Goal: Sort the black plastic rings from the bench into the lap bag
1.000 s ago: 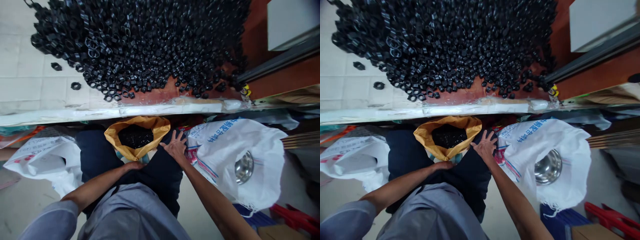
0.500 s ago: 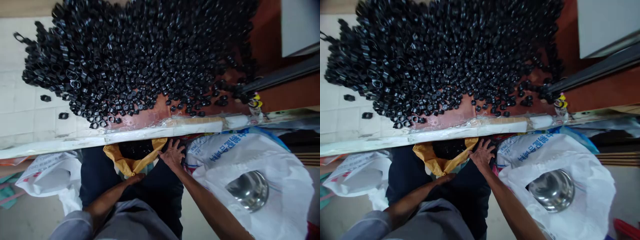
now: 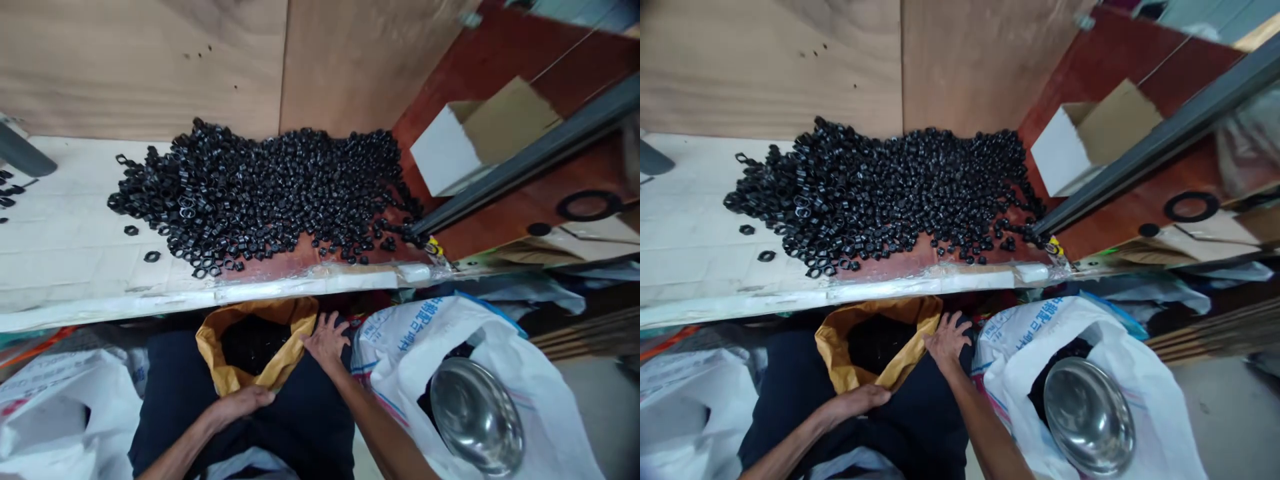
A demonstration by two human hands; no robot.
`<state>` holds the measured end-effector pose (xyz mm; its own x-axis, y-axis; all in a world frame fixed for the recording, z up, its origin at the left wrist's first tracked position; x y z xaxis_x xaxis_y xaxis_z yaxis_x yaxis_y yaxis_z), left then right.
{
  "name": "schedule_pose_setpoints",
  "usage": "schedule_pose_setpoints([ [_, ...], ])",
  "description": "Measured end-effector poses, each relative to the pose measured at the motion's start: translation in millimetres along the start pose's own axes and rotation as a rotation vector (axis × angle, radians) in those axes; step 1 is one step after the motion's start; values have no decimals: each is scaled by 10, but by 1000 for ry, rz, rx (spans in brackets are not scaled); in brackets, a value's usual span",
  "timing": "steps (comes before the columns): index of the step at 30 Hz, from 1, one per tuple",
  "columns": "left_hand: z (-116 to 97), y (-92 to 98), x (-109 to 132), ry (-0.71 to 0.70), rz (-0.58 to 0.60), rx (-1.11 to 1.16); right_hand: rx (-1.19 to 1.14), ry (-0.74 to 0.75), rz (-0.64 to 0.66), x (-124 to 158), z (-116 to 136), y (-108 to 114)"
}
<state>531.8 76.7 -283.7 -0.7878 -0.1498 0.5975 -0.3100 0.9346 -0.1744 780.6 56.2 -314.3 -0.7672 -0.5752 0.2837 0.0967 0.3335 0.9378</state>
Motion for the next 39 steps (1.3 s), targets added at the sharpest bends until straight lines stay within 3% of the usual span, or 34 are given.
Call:
schedule_pose_setpoints([
  [3,-396,375,463,-91,-278,-174,-16,2,-25,-8,27,5],
  [6,-967,855,949,-285,-695,-448,-28,11,-50,16,47,19],
  [8,-1333,1181,1159,-389,-926,-612,-40,20,-70,39,57,30],
  [10,-1620,1485,1214,-454,-1036,-800,-67,21,-83,49,60,42],
  [14,-1864,1944,1015,-488,-978,-1044,-217,37,-92,70,29,76],
  [17,-1828,2086,882,-465,-947,-1104,-468,67,-135,205,-58,171],
  [19,-1774,2108,862,-474,-952,-1087,-660,79,-251,372,-142,349],
  [23,-1721,2116,887,-506,-960,-1026,-792,162,-606,584,-215,1081],
  [26,-1730,2135,887,-522,-976,-1030,-689,174,-758,298,-185,1732],
  [29,-1725,2140,867,-527,-991,-1055,-508,115,-682,-286,-130,2131],
  [33,-1688,2098,851,-550,-994,-1066,-363,45,-385,-829,175,2140],
  [35,-1681,2071,849,-554,-996,-1059,-319,71,-353,-839,459,2077],
  [39,-1691,2004,864,-535,-1016,-1019,-283,156,-465,-555,999,2068],
])
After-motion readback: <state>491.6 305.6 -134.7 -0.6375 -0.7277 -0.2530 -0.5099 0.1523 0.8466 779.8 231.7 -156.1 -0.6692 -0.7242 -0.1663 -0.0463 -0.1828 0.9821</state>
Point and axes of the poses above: each hand's wrist, its own x-axis away from the middle knuckle, its own y-axis out of the back of the hand, z = x × y, the point moved 3 cm from there along -x, towards the middle knuckle, and after that the axes turned 6 degrees about -y, right-handed, at the moved point
